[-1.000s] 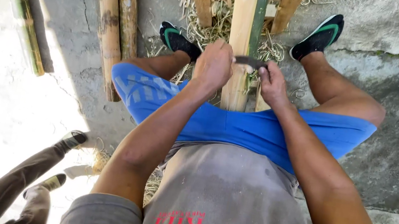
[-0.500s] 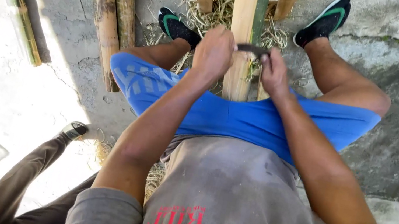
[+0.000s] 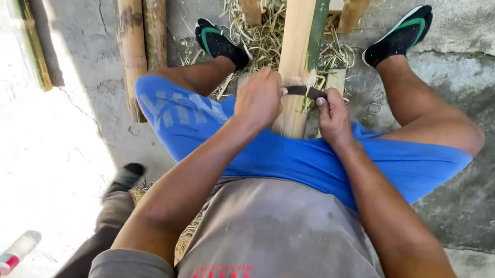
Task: Using a curved blade to scrape and shape bamboo stalks while sitting.
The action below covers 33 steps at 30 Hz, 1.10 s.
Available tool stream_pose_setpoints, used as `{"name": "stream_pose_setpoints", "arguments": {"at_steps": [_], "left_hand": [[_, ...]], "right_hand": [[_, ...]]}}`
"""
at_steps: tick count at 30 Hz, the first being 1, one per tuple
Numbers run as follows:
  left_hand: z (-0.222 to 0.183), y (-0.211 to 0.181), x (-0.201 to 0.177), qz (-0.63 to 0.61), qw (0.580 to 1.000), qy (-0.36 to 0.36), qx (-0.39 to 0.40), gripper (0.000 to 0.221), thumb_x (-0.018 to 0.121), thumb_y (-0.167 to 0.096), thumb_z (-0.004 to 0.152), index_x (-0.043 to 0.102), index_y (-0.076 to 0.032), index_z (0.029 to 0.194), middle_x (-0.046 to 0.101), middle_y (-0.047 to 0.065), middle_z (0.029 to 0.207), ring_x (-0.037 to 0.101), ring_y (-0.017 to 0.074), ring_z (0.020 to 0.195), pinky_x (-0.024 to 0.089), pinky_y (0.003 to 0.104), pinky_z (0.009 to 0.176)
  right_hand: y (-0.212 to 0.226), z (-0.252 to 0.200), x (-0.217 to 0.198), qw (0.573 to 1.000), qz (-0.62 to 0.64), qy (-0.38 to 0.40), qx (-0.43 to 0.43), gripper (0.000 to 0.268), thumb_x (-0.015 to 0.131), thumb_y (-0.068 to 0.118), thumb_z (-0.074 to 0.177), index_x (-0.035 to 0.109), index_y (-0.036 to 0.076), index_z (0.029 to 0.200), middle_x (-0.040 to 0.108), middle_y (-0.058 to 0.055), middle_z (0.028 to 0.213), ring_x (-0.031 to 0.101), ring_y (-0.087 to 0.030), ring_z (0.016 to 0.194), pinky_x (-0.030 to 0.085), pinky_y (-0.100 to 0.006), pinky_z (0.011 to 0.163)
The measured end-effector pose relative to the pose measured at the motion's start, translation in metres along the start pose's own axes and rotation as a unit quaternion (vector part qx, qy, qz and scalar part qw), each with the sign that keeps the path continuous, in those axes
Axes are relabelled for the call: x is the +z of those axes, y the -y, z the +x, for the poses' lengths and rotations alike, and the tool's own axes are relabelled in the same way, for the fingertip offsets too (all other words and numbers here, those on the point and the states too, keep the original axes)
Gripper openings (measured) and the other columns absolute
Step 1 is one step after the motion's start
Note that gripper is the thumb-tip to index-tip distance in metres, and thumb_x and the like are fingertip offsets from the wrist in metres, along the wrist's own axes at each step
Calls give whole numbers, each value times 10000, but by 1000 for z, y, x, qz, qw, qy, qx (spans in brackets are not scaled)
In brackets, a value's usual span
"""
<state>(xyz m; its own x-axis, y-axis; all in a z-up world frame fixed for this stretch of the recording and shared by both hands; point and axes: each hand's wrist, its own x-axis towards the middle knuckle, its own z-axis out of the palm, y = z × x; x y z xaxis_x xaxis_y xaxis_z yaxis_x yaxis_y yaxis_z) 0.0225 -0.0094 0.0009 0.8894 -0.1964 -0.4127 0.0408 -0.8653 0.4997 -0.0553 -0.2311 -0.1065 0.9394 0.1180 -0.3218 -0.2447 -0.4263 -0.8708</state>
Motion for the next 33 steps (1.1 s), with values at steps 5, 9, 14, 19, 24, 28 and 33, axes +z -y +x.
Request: {"name": "stream_pose_setpoints", "arguments": {"at_steps": [5,9,14,19,24,28,33], "left_hand": [[11,-8,-7,25,1000,-5,3,136,712,-153,891,669,-24,889,637,164,942,652,363,916,519,494,784],[7,-13,-11,48,999,11,-7,155,718,-169,873,666,-25,896,639,150,945,660,345,906,530,481,792],[11,-10,-9,40,998,-38,14,135,740,-154,817,668,-50,862,635,159,916,662,362,881,527,499,762],[19,-10,-20,62,996,47,-40,117,696,-114,854,628,-40,913,624,152,924,669,340,854,540,477,741],[9,-9,5,37,999,13,7,152,720,-139,840,632,-28,896,625,165,904,662,351,838,529,481,744],[23,-13,-23,44,999,6,7,187,739,-191,872,647,-29,891,645,160,896,666,357,859,520,489,751],[-15,-10,13,41,999,22,17,129,714,-164,881,664,-47,903,664,167,930,677,361,885,533,483,786]], "right_hand": [[18,14,-12,999,1,31,25,148,556,158,1077,528,30,1008,512,-163,794,494,-252,714,431,-414,674],[4,4,5,1000,3,3,16,178,551,172,1095,509,24,1006,515,-162,837,494,-247,757,433,-420,705],[-4,9,6,999,29,-18,-11,177,544,197,1084,525,26,1040,512,-162,857,504,-268,785,455,-426,735],[11,13,6,999,5,-1,36,214,558,196,1108,487,18,1014,479,-158,850,474,-272,763,436,-426,724],[3,-3,-2,999,26,6,32,170,544,180,1092,513,31,1016,472,-162,794,471,-270,733,436,-422,697],[25,22,-8,999,22,18,40,189,554,186,1098,513,26,1007,485,-141,790,450,-250,712,429,-409,676],[-3,-23,-3,998,6,34,61,159,538,162,1087,515,27,1006,490,-154,805,481,-249,730,445,-413,694]]}}
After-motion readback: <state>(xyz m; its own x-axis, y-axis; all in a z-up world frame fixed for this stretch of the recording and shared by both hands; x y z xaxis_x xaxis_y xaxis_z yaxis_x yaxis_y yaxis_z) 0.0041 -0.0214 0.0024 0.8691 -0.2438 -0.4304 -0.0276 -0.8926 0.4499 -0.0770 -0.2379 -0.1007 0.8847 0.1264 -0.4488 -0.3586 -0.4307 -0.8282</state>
